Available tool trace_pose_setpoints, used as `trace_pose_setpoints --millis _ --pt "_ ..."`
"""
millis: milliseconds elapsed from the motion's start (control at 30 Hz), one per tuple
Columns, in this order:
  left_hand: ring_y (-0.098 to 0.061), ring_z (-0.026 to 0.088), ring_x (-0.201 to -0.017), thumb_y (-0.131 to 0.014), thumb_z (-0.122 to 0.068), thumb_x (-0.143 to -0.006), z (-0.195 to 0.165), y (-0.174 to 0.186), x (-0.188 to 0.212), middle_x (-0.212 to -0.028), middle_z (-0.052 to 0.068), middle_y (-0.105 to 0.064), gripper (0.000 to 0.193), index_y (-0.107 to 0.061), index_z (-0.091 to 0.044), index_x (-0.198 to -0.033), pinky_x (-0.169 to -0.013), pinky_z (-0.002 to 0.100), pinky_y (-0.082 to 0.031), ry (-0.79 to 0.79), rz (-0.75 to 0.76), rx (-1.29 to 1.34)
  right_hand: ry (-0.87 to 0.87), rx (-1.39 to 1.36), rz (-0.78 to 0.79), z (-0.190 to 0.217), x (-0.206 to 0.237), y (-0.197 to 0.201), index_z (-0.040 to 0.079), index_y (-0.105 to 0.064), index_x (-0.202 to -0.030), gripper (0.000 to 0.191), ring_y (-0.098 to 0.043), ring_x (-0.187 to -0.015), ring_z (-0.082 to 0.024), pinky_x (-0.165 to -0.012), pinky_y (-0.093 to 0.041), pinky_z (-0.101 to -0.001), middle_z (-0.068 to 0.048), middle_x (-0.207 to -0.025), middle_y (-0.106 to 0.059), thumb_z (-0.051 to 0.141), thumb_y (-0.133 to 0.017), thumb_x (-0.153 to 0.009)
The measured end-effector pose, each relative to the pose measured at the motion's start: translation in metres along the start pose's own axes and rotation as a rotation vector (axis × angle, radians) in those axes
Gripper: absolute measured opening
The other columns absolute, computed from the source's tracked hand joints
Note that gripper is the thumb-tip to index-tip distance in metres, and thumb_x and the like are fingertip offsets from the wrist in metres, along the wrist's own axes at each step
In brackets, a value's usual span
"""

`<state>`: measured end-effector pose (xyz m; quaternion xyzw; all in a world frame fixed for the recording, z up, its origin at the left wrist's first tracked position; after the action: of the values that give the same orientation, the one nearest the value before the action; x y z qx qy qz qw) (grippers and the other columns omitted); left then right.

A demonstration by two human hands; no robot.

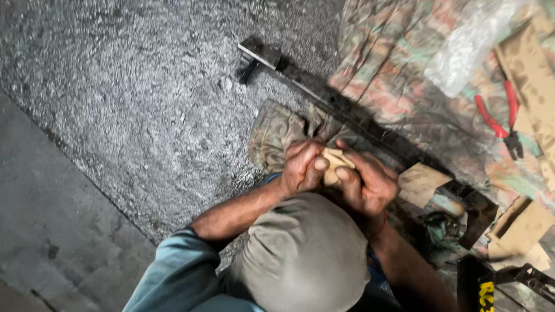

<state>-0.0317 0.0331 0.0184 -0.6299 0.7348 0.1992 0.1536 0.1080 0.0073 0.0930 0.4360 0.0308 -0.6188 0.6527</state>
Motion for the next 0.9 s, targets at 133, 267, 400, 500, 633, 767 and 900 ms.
trace_pose_setpoints --millis 133,267,400,500,633,767,900 --pt "-0.059 0.031 -0.074 -0.05 -0.031 -0.113 0.051 0.013 0.003 -0.084 0.016 -0.057 0.037 -0.061 0.002 -0.1 -0.068 0.042 -0.05 0.229 0.005 -0.127 -0.692 -0.541 -0.007 -0.068 0.008 -0.052 -0.006 -0.072 -0.117 0.023 -0.07 -0.091 -0.022 -0.085 -0.056 -0.0356 -0.02 -0.104 -0.072 0.011 -0.069 -0.101" --pt "-0.064 0.03 -0.106 -0.043 -0.044 -0.113 0.075 0.05 -0.017 -0.118 0.016 -0.063 0.048 -0.062 -0.002 -0.126 -0.092 0.044 -0.054 -0.058 0.121 -0.315 -0.299 -0.169 0.157 -0.088 -0.007 -0.065 0.0 -0.067 -0.117 0.034 -0.07 -0.098 -0.032 -0.107 -0.049 -0.0463 -0.015 -0.107 -0.073 0.02 -0.08 -0.092" --pt "-0.056 0.031 -0.127 -0.057 -0.049 -0.105 0.098 0.095 -0.048 -0.13 0.017 -0.059 0.05 -0.061 -0.007 -0.133 -0.107 0.05 -0.051 -0.184 0.233 -0.549 -0.006 0.046 0.223 -0.113 -0.042 -0.085 0.004 -0.069 -0.118 0.042 -0.067 -0.1 -0.031 -0.124 -0.032 -0.0594 -0.011 -0.102 -0.068 0.028 -0.084 -0.087" --pt "-0.053 0.033 -0.129 -0.065 -0.045 -0.103 0.115 0.119 -0.067 -0.134 0.02 -0.058 0.049 -0.065 -0.008 -0.134 -0.108 0.051 -0.048 -0.112 0.301 -0.605 -0.018 0.055 0.193 -0.129 -0.066 -0.113 0.006 -0.07 -0.123 0.04 -0.067 -0.105 -0.029 -0.125 -0.029 -0.0623 -0.009 -0.108 -0.069 0.028 -0.083 -0.092" --pt "-0.054 0.03 -0.131 -0.069 -0.037 -0.104 0.14 0.13 -0.087 -0.132 0.011 -0.064 0.033 -0.073 -0.013 -0.127 -0.113 0.051 -0.041 -0.084 0.354 -0.752 -0.08 0.156 0.133 -0.134 -0.074 -0.143 0.01 -0.072 -0.123 0.034 -0.065 -0.109 -0.029 -0.123 -0.021 -0.0666 -0.007 -0.109 -0.07 0.028 -0.078 -0.095" --pt "-0.054 0.026 -0.132 -0.07 -0.032 -0.107 0.155 0.124 -0.099 -0.128 0.006 -0.068 0.027 -0.076 -0.012 -0.125 -0.117 0.05 -0.036 -0.068 0.377 -0.779 -0.107 0.297 0.146 -0.14 -0.075 -0.147 0.01 -0.072 -0.124 0.029 -0.063 -0.114 -0.031 -0.117 -0.021 -0.0674 -0.008 -0.116 -0.07 0.025 -0.073 -0.099" --pt "-0.057 0.027 -0.123 -0.073 -0.025 -0.102 0.159 0.113 -0.116 -0.119 0.008 -0.07 0.019 -0.077 -0.009 -0.111 -0.113 0.053 -0.035 -0.058 0.413 -0.831 -0.237 0.262 0.243 -0.161 -0.076 -0.145 0.007 -0.075 -0.12 0.023 -0.063 -0.103 -0.036 -0.101 -0.043 -0.0564 -0.012 -0.113 -0.07 0.019 -0.073 -0.101"
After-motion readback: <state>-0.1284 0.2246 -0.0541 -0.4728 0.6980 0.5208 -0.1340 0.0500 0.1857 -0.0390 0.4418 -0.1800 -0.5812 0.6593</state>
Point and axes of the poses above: each hand's wrist, its own x-axis away from the middle knuckle, its own y-axis out of the back of the hand, z = x × y, the point moved 6 cm from there along -x, towards the middle knuckle
